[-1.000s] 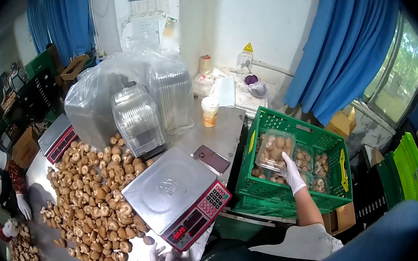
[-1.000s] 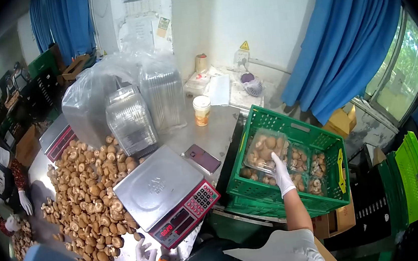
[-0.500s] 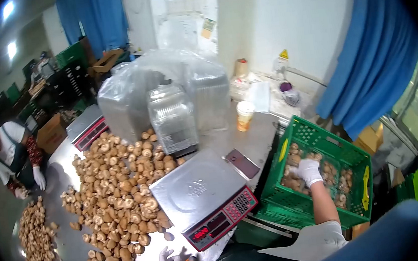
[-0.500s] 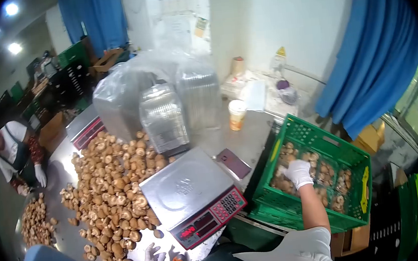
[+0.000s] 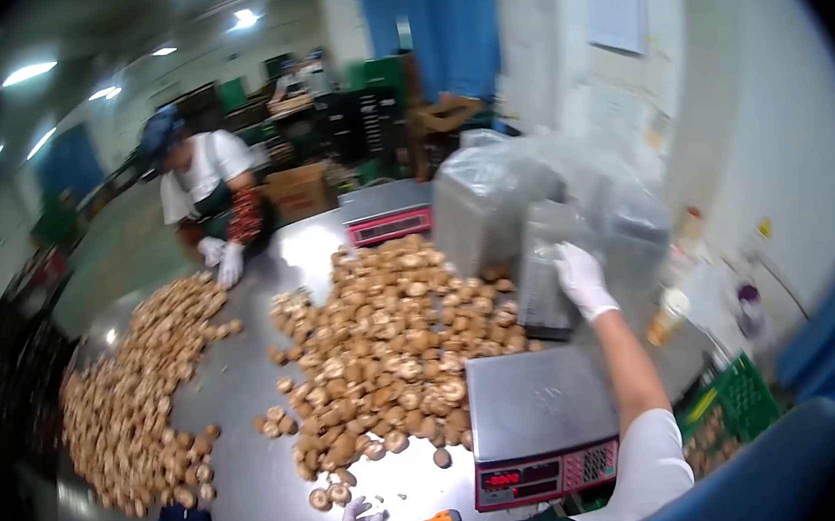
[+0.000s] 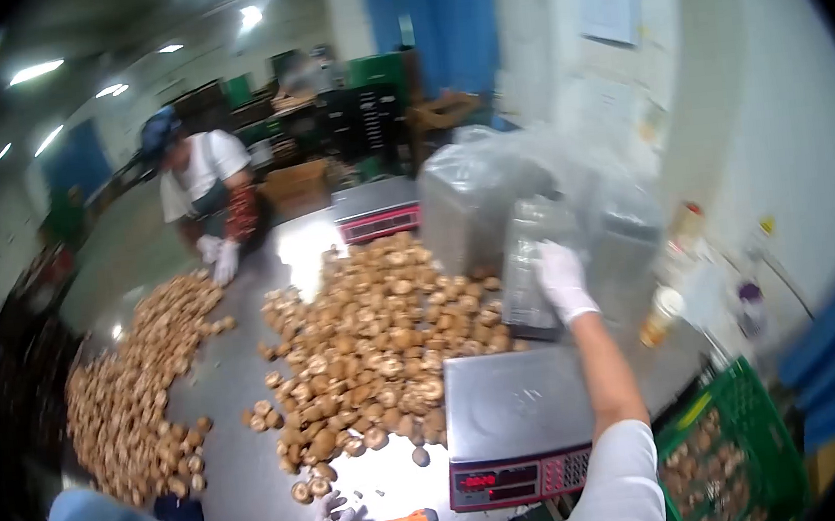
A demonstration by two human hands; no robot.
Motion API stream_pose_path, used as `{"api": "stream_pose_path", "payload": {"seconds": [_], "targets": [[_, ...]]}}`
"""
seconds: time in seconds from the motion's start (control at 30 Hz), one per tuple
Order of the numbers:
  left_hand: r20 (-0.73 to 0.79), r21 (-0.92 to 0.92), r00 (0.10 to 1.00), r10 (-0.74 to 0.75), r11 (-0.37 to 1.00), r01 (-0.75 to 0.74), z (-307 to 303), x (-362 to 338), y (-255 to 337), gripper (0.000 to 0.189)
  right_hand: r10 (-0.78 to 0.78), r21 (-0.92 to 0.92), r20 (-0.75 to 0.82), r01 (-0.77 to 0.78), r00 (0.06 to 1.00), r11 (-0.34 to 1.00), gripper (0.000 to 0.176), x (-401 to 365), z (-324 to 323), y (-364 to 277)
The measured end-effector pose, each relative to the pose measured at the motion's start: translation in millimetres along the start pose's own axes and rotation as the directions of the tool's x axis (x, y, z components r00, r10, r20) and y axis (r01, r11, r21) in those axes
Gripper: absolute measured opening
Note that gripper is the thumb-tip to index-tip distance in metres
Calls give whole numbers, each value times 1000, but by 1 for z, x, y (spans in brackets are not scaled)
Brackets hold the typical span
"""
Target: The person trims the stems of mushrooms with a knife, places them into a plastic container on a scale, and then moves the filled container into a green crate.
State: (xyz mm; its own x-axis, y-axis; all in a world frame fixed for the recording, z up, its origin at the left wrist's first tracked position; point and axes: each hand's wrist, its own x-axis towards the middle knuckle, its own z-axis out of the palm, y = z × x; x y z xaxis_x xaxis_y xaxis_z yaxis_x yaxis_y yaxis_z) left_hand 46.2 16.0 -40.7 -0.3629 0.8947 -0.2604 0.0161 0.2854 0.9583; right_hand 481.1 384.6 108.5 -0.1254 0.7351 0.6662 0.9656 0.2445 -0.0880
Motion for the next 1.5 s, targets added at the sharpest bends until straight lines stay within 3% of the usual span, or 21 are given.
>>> {"api": "stream_pose_path", "payload": {"seconds": [0.07, 0.1, 0.2, 0.27, 0.3, 0.4, 0.47, 0.5, 0.57, 0.6, 0.63, 0.67, 0.73, 0.8, 0.93, 1.03, 1.07, 1.13, 1.23, 1.33, 1.5], "targets": [[-43, -31, 999, -17, 999, 16, -1, -14, 12, 48, 205, -171, 330, -155, 922, 973, 28, 13, 2, 5], [-63, -68, 998, -15, 998, 11, -6, -18, 3, 46, 143, -9, 247, -146, 958, 989, 29, 9, 19, 25], [-98, -180, 993, -71, 982, 53, -9, -23, -7, 41, 186, 164, 447, -285, 875, 944, 29, 23, 15, 39], [-114, -183, 992, -52, 983, 31, -6, -21, -20, 41, 180, 481, 459, -414, 870, 773, 17, 23, 28, 63], [-110, -200, 993, -54, 979, 31, -4, -18, -25, 42, 213, 517, 472, -464, 856, 720, 14, 24, 31, 72], [-87, -254, 991, -106, 964, 81, 3, -12, -20, 43, 397, 618, 374, -544, 838, 568, 16, 30, 37, 82], [-87, -212, 990, -112, 973, 91, 6, -6, -14, 43, 328, 699, -132, -146, 935, 700, 15, 34, 27, 85], [-93, -211, 992, -86, 975, 65, 7, -4, -11, 42, 415, 693, -27, -282, 910, 663, 13, 30, -12, 51], [-127, -112, 992, -29, 994, 14, 6, 4, -11, 40, 223, 606, -264, -19, 938, 795, 8, 3, -57, -9], [-130, -113, 991, -37, 993, 22, 4, 12, -13, 40, 97, 595, -176, 27, 980, 803, 6, -18, -76, -31], [-217, 97, 969, 117, 990, -98, 3, 21, -14, 40, -32, 589, -84, 75, 996, 805, 6, -43, -91, -47], [-265, 311, 923, 280, 931, -194, 2, 27, -7, 40, -189, 501, -48, 188, 981, 845, 9, -70, -101, -62], [-228, 481, 929, 291, 863, -152, -8, 48, 17, 40, -445, 442, -27, 410, 895, 798, 17, -112, -116, -97], [-245, 562, 767, 593, 732, -386, -12, 88, 13, 39, -478, 505, 80, 378, 875, 776, 19, -156, -114, -108], [-204, 702, 817, 540, 662, -263, -22, 160, 33, 55, -452, 414, 145, 361, 880, 836, 21, -220, -97, -106], [-183, 865, 951, 251, 501, 34, -21, 182, 49, 88, -384, 375, 280, 268, 880, 887, 25, -228, -115, -119], [-147, 874, 973, 178, 484, 44, -19, 183, 47, 86, -351, 351, 317, 235, 881, 906, 28, -225, -125, -127], [-66, 846, 988, 141, 532, -19, -16, 173, 54, 82, -275, 335, 309, 167, 910, 927, 31, -219, -141, -142], [53, 867, 926, 373, 443, -227, -19, 153, 32, 74, -164, 399, 333, 19, 929, 917, 25, -216, -150, -166], [309, 890, 853, 421, 189, -415, -22, 118, 36, 68, -270, 573, 290, 59, 918, 817, 22, -208, -141, -209], [365, 792, 750, 551, 240, -562, -16, 71, 2, 65, -559, 769, 408, 59, 722, 637, 17, -232, -73, -272]]}}
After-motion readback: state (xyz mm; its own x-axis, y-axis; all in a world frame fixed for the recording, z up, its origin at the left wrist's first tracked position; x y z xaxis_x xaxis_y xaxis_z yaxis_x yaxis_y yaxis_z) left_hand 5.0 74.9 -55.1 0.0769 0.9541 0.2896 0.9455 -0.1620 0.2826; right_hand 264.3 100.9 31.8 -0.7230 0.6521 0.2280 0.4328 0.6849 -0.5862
